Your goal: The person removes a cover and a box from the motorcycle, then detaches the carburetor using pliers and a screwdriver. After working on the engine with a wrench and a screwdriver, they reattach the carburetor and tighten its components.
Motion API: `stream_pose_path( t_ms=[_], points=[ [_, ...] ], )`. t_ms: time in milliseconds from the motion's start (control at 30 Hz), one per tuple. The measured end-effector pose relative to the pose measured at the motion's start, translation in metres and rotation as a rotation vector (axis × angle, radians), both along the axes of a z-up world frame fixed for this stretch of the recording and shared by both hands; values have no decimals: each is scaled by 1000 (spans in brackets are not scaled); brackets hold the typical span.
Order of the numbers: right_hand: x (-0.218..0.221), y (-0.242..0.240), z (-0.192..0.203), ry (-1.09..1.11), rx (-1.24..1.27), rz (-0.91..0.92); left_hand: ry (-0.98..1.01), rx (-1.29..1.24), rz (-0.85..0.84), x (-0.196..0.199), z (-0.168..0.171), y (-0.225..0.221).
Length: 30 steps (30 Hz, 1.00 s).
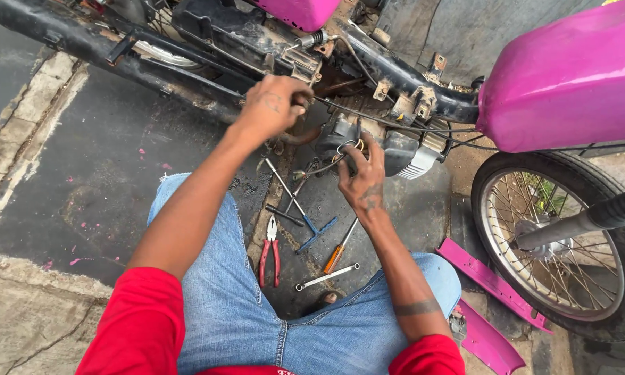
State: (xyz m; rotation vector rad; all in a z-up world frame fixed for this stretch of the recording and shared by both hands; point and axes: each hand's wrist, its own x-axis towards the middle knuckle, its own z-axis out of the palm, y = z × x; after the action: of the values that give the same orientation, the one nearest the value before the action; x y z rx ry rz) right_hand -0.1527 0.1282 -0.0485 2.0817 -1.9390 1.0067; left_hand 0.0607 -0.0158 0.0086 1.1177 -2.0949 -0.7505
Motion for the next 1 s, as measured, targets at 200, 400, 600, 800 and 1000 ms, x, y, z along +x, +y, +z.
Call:
stream_pose_path(
  t_ms=[200,400,600,800,1000],
  points=[
    [-46,-17,-24,-697,-40,61,-261,223,-112,8,1,4],
    [-32,-4,-12,-1454,-37,37,-669,303,-179,8,-38,1],
    [16,49,-141,-749,6,-208,-711,354,-243,10,-69,5],
    [-1,53,-234,-338,1047,26,-473,215,-282,-2,-78,26],
    [20,46,-243,-76,1152,-101,-544,125,-303,-4,-76,40]
  ],
)
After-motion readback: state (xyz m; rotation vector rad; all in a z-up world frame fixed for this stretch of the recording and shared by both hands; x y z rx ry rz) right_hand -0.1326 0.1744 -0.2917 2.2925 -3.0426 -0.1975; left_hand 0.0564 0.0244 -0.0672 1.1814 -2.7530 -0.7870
